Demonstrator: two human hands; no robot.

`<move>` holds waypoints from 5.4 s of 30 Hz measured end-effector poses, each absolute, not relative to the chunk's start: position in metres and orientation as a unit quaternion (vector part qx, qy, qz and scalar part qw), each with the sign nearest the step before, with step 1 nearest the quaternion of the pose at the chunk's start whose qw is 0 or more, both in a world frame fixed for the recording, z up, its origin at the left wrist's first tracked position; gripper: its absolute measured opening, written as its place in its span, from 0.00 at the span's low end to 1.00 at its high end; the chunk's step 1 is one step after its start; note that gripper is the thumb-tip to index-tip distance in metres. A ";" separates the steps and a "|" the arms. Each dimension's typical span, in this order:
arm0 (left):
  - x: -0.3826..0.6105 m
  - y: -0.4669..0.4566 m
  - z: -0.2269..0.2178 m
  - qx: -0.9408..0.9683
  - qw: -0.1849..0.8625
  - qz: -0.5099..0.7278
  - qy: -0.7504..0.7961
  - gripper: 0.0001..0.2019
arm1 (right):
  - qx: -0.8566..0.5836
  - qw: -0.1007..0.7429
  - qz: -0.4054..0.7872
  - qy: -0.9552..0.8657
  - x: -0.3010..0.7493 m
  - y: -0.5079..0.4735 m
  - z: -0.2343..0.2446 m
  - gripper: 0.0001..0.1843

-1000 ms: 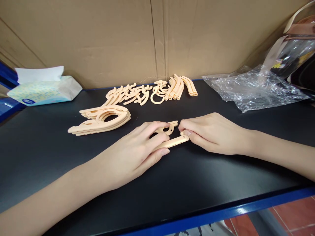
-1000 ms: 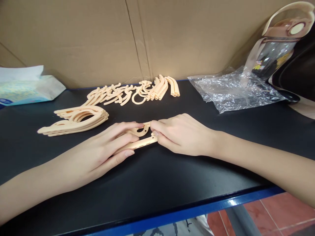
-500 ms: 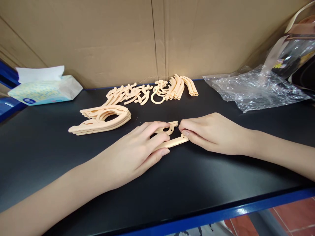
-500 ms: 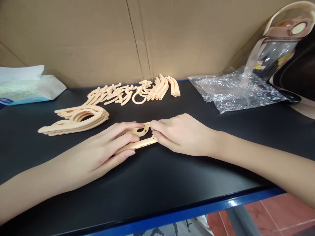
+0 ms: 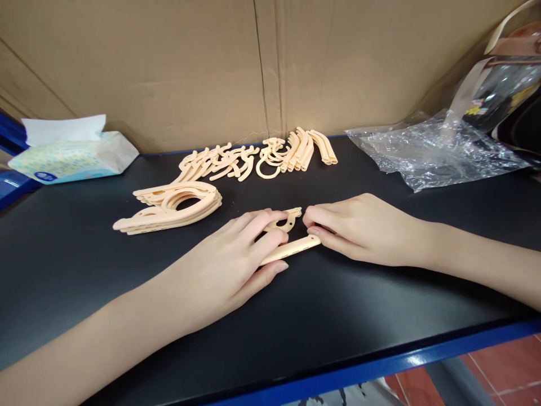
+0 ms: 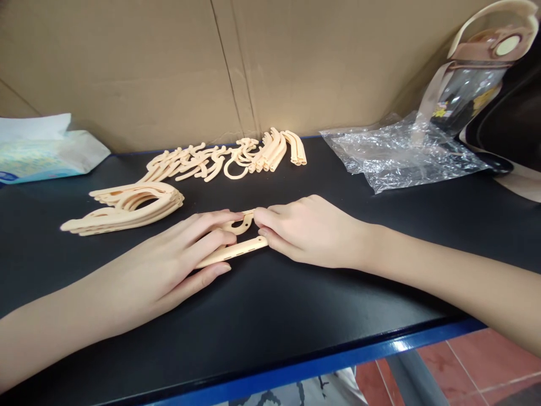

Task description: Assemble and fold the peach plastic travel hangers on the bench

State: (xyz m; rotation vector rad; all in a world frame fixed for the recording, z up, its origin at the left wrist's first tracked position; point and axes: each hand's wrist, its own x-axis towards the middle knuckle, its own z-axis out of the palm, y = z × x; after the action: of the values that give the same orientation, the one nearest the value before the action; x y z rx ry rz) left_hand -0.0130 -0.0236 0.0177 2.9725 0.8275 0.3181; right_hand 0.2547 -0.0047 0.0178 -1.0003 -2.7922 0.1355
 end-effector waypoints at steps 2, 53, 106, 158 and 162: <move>-0.014 -0.024 0.018 0.959 0.018 0.102 0.264 0.12 | -0.334 0.084 0.042 -0.938 0.255 -0.005 0.018 0.12; -0.010 -0.027 0.014 0.964 -0.061 0.094 0.241 0.09 | -0.333 0.074 0.027 -0.940 0.254 -0.007 0.017 0.13; -0.011 -0.028 0.015 0.962 -0.064 0.094 0.248 0.10 | -0.320 0.086 0.010 -0.944 0.256 -0.006 0.016 0.12; -0.010 -0.028 0.015 0.962 -0.069 0.090 0.247 0.10 | -0.324 0.079 0.009 -0.943 0.255 -0.006 0.018 0.12; -0.009 -0.028 0.015 0.963 -0.072 0.088 0.244 0.10 | -0.324 0.081 0.009 -0.943 0.255 -0.006 0.017 0.12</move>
State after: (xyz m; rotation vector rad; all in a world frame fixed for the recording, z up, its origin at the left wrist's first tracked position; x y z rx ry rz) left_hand -0.0093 -0.0282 0.0147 3.1724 0.8037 0.2911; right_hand 0.2546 -0.0060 0.0174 -0.9670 -2.8171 0.0275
